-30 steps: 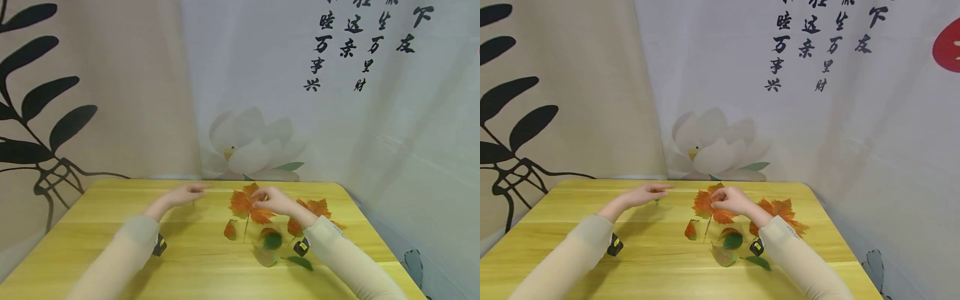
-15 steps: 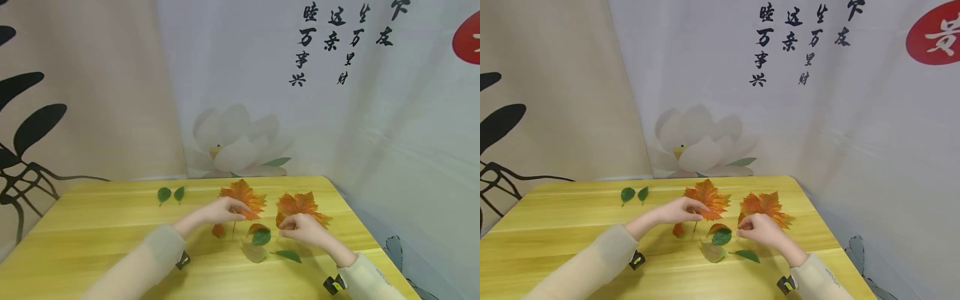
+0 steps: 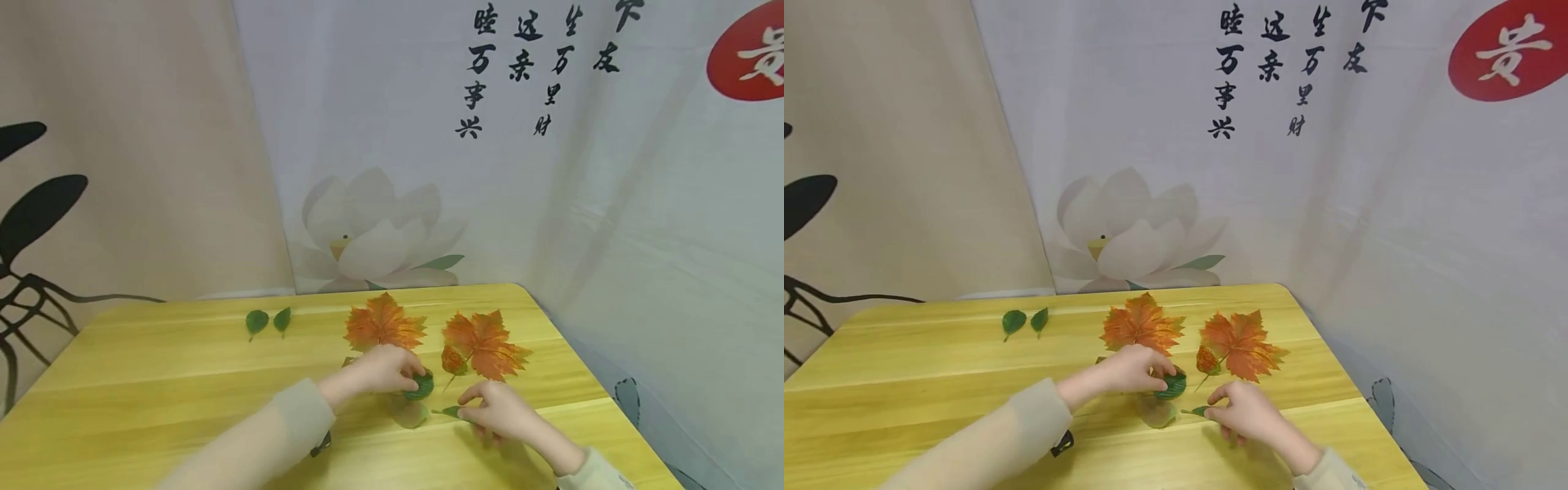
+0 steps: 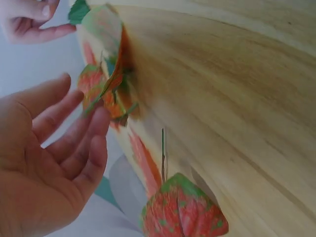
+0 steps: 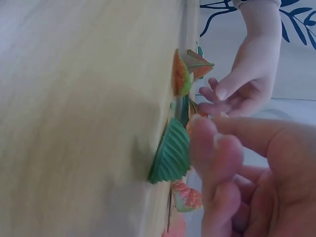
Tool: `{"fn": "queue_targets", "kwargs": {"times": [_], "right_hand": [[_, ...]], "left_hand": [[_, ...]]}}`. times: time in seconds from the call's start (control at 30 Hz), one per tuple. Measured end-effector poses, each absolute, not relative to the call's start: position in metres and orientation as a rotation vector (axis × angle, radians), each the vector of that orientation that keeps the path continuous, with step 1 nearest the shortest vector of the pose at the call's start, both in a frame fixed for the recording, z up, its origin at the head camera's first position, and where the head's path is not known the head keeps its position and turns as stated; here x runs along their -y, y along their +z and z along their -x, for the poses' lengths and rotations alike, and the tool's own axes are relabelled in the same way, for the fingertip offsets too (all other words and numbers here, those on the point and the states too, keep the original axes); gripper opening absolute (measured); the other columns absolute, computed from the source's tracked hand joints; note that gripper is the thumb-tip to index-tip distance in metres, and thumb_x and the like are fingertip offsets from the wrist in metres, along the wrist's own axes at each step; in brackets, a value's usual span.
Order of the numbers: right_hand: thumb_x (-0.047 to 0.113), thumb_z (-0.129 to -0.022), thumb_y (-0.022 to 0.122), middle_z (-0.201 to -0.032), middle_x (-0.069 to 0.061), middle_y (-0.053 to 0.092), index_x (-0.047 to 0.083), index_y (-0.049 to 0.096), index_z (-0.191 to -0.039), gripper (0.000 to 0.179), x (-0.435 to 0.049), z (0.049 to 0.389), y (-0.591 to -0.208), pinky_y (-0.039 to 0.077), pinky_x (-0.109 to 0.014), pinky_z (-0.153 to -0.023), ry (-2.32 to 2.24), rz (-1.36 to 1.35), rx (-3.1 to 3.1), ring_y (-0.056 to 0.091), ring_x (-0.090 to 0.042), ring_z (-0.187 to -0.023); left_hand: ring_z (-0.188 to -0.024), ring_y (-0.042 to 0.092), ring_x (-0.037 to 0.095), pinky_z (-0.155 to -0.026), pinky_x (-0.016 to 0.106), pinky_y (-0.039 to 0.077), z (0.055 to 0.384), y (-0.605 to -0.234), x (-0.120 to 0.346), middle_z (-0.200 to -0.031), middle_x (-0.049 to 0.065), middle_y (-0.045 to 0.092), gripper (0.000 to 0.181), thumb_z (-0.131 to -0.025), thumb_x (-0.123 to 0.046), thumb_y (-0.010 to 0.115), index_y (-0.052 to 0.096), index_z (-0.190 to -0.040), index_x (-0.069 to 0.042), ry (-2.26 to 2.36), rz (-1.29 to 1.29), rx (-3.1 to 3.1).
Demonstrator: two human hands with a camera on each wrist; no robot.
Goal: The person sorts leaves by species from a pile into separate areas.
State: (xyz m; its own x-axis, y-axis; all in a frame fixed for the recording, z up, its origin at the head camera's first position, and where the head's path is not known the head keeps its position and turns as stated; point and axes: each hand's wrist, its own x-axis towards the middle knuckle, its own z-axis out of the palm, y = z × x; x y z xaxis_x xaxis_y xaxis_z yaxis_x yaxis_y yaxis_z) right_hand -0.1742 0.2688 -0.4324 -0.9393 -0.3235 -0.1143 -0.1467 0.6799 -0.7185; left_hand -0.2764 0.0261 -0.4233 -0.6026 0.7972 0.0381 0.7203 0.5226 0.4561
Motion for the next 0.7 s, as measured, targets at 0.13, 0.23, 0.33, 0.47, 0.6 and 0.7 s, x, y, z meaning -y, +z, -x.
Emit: {"fn": "queue_targets", "kwargs": {"times": [0.13,0.23,0.33,0.47,0.6,0.7], "right_hand": [[0.026,-0.093,0.066,-0.054,-0.003,0.062,-0.005,0.065,-0.115,0.038,-0.268,0.174,-0.435,0.049,-0.034,-0.037,-1.129,0.367,-2.661,0.051,-0.011,-0.034],[0.028,-0.092,0.066,-0.055,-0.003,0.063,-0.006,0.065,-0.113,0.040,-0.267,0.174,-0.436,0.051,-0.035,-0.039,-1.137,0.356,-2.667,0.054,-0.015,-0.036],[0.030,-0.092,0.067,-0.056,-0.001,0.063,-0.007,0.067,-0.110,0.041,-0.267,0.174,-0.437,0.052,-0.034,-0.041,-1.122,0.360,-2.695,0.056,-0.019,-0.038],[0.031,-0.092,0.067,-0.056,0.001,0.063,-0.003,0.070,-0.103,0.036,-0.268,0.176,-0.439,0.052,-0.031,-0.042,-1.081,0.378,-2.742,0.057,-0.020,-0.039],[0.034,-0.091,0.067,-0.052,0.004,0.061,0.008,0.075,-0.086,0.027,-0.269,0.178,-0.441,0.049,-0.028,-0.042,-1.017,0.401,-2.794,0.053,-0.014,-0.037],[0.036,-0.091,0.066,-0.050,0.005,0.060,0.015,0.072,-0.069,0.030,-0.270,0.180,-0.443,0.044,-0.025,-0.039,-0.963,0.421,-2.839,0.046,-0.006,-0.035]], "left_hand": [[-0.079,0.060,0.002,-0.069,0.023,0.050,0.276,-0.430,-0.034,-0.095,-0.008,0.071,0.029,-0.085,-0.026,0.076,0.073,-0.113,-0.018,0.535,-1.305,-2.688],[-0.078,0.059,0.003,-0.068,0.023,0.050,0.275,-0.434,-0.037,-0.099,-0.007,0.071,0.032,-0.084,-0.027,0.077,0.073,-0.114,-0.018,0.510,-1.283,-2.721],[-0.081,0.061,0.005,-0.070,0.025,0.052,0.275,-0.435,-0.039,-0.103,-0.005,0.071,0.035,-0.083,-0.028,0.078,0.072,-0.115,-0.017,0.507,-1.258,-2.735],[-0.087,0.064,0.009,-0.076,0.028,0.053,0.276,-0.437,-0.041,-0.107,-0.004,0.070,0.035,-0.082,-0.029,0.078,0.072,-0.115,-0.016,0.505,-1.243,-2.741],[-0.089,0.065,0.011,-0.079,0.030,0.053,0.277,-0.438,-0.042,-0.107,-0.004,0.070,0.037,-0.080,-0.028,0.080,0.071,-0.115,-0.017,0.500,-1.243,-2.744],[-0.086,0.063,0.009,-0.077,0.029,0.053,0.277,-0.439,-0.043,-0.108,-0.005,0.070,0.039,-0.078,-0.026,0.082,0.071,-0.115,-0.017,0.510,-1.236,-2.735]]}}
